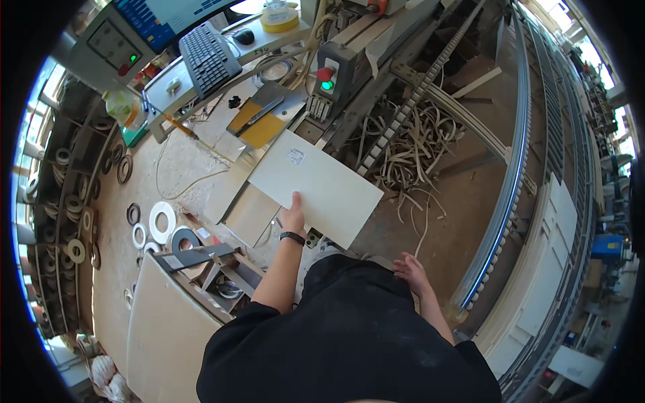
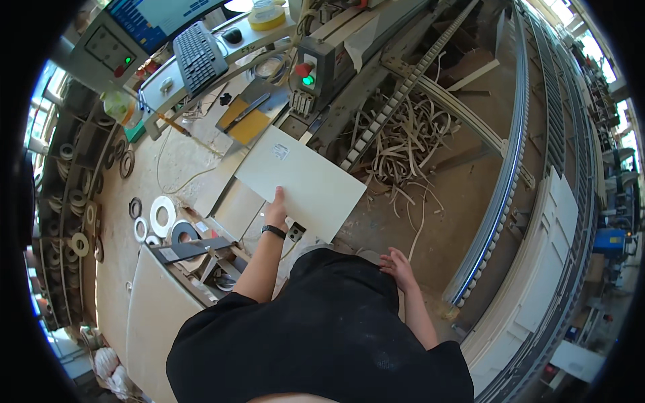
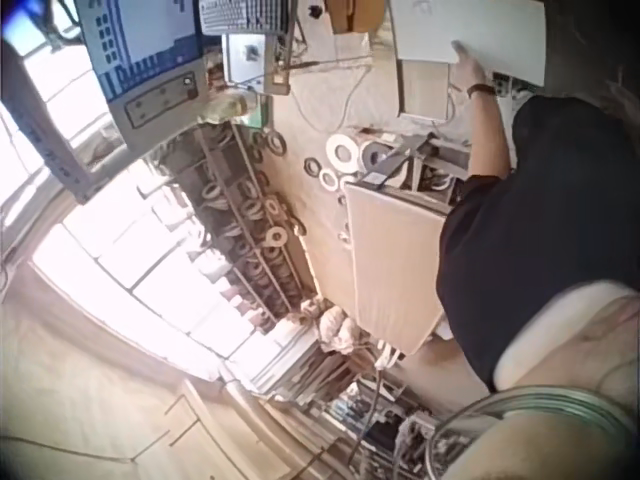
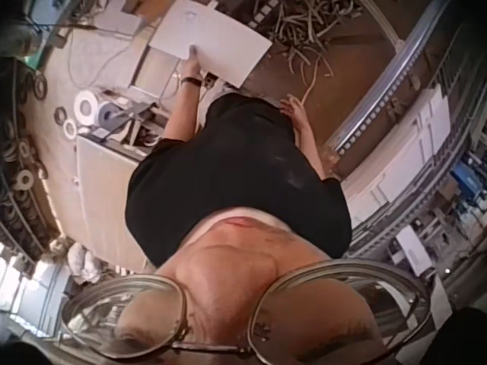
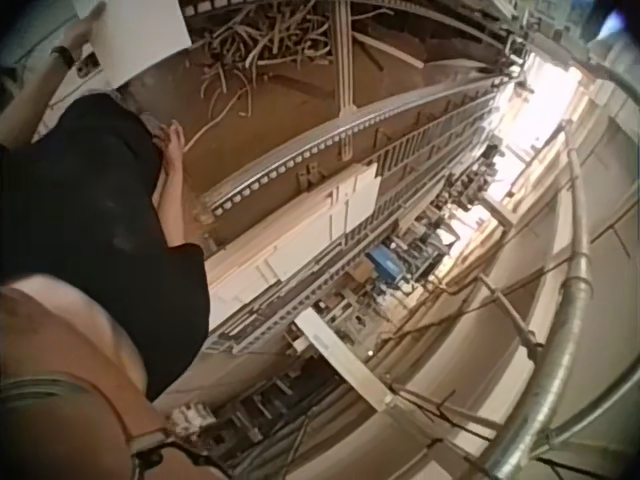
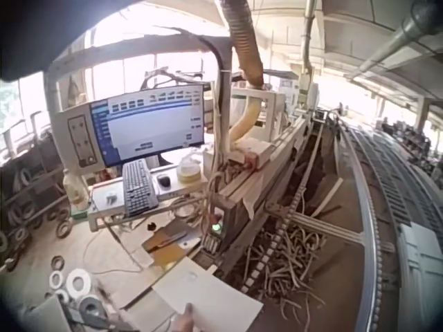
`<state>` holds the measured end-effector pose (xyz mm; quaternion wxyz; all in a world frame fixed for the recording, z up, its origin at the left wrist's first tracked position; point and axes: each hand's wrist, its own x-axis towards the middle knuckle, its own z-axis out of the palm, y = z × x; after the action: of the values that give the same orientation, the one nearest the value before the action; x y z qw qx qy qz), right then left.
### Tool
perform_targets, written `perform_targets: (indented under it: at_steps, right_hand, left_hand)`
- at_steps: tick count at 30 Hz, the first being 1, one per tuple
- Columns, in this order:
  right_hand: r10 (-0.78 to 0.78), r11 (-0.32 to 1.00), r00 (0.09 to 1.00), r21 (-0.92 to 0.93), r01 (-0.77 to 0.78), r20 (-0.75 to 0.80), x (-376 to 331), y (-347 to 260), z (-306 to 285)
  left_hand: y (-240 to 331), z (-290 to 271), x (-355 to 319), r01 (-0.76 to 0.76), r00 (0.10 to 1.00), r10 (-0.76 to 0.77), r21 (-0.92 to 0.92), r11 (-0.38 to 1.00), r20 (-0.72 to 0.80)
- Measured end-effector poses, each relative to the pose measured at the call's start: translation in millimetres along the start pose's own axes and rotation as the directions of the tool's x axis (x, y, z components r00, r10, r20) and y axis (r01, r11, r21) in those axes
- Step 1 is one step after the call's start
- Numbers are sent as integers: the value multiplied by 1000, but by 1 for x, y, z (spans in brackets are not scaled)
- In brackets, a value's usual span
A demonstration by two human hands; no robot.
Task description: The person operates a woodworking machine by picking up wooden boards from a stack one by one, feeding them into the edge-banding machine, and pressing buttons on the control panel.
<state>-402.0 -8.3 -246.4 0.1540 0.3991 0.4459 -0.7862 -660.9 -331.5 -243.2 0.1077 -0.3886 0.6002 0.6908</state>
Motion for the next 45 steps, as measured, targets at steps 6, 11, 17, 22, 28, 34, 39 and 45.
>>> perform_targets:
  at_steps: [6,11,17,22,28,34,39,45]
  right_hand:
    - [21,998,985,-59,-32,-174,6,-1,5]
    - [-28,999,950,8,32,-311,-15,32,-35]
    - [26,991,852,127,48,-523,-96,133,-64]
    - [56,932,725,296,209,-687,-153,243,-83]
    - [198,827,614,466,314,-764,-202,352,-121]
    - [227,823,628,492,285,-744,-257,452,-237]
    - [272,776,483,487,401,-832,-320,483,-321]
    - [281,645,378,465,606,-882,-330,450,-410]
  left_hand:
    - [5,69,36,-7,997,15,-96,995,76]
    - [26,136,62,36,982,-25,-55,998,188]
    - [21,196,155,166,779,-87,-71,984,621]
    - [55,247,177,210,602,-224,119,970,766]
    - [17,250,9,-862,497,617,432,267,610]
    - [-174,234,-287,-971,116,497,-7,239,860]
    - [-289,246,-450,-926,-303,353,-361,109,885]
    - [-379,285,-546,-845,-475,87,-481,234,876]
